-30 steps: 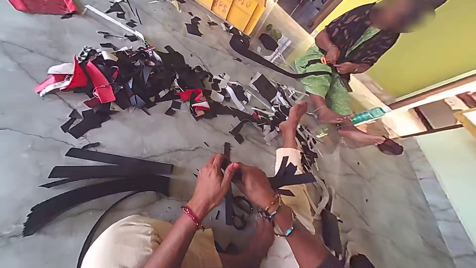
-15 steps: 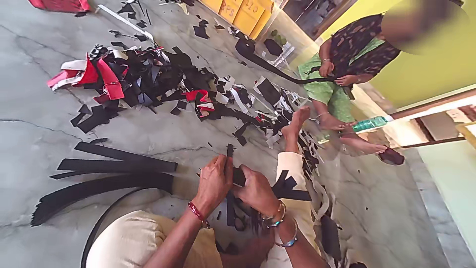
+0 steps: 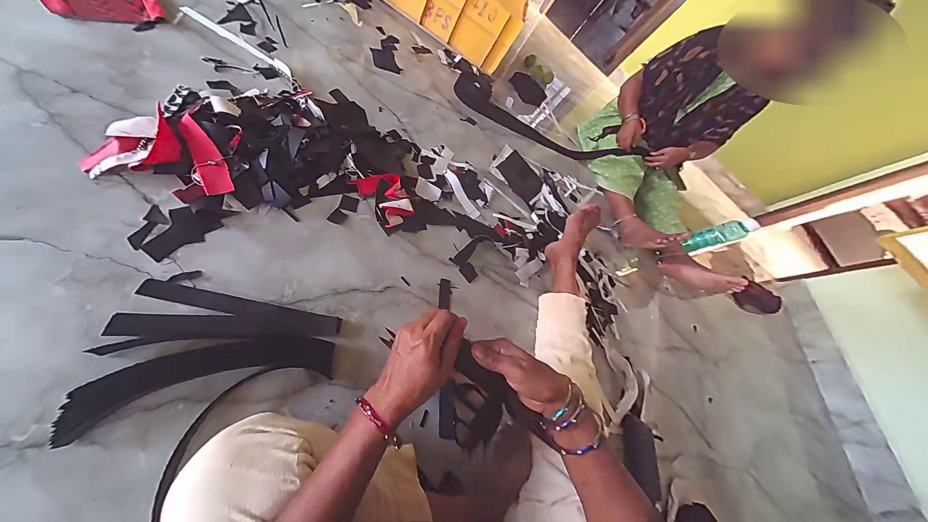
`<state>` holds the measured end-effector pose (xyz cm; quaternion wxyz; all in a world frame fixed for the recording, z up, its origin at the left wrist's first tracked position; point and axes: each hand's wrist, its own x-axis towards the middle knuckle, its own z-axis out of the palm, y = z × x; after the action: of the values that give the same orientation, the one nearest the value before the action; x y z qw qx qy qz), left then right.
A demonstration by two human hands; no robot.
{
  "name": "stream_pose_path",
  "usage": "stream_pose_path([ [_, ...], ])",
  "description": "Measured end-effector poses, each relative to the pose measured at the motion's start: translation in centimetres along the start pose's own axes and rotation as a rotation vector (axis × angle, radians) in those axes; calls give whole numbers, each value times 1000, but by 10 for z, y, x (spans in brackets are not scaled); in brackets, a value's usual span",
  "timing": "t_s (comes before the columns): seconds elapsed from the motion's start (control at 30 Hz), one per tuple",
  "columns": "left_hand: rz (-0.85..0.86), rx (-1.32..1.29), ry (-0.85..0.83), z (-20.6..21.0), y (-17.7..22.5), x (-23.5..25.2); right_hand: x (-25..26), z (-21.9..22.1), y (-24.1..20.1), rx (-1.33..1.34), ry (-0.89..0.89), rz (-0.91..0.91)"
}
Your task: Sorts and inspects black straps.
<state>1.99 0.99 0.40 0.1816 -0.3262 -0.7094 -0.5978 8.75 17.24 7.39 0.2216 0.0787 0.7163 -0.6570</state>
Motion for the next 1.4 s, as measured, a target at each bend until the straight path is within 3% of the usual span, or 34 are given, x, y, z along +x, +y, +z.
stream_pose_path([
  [0.2, 29, -34, -42, 0, 6, -1, 0, -16, 9, 64, -251, -88],
  [0.53, 46, 47, -74, -2, 3, -2, -2, 7, -5, -28, -78, 3],
  [0.63, -82, -9, -136, -1, 3, -3, -3, 10, 0, -56, -5, 15],
  [0.8, -558, -404, -317, 4, 2, -3, -13, 10, 6, -298, 155, 73],
  [0.93, -699, -527, -396, 7, 2, -5, -19, 6, 15, -461, 179, 98],
  [1.17, -674, -487, -325, 7, 5, -5, -12, 6, 19, -360, 165, 102],
  [1.4, -413, -247, -242, 5, -2, -3, 1, 13, 26, 141, 245, -3],
])
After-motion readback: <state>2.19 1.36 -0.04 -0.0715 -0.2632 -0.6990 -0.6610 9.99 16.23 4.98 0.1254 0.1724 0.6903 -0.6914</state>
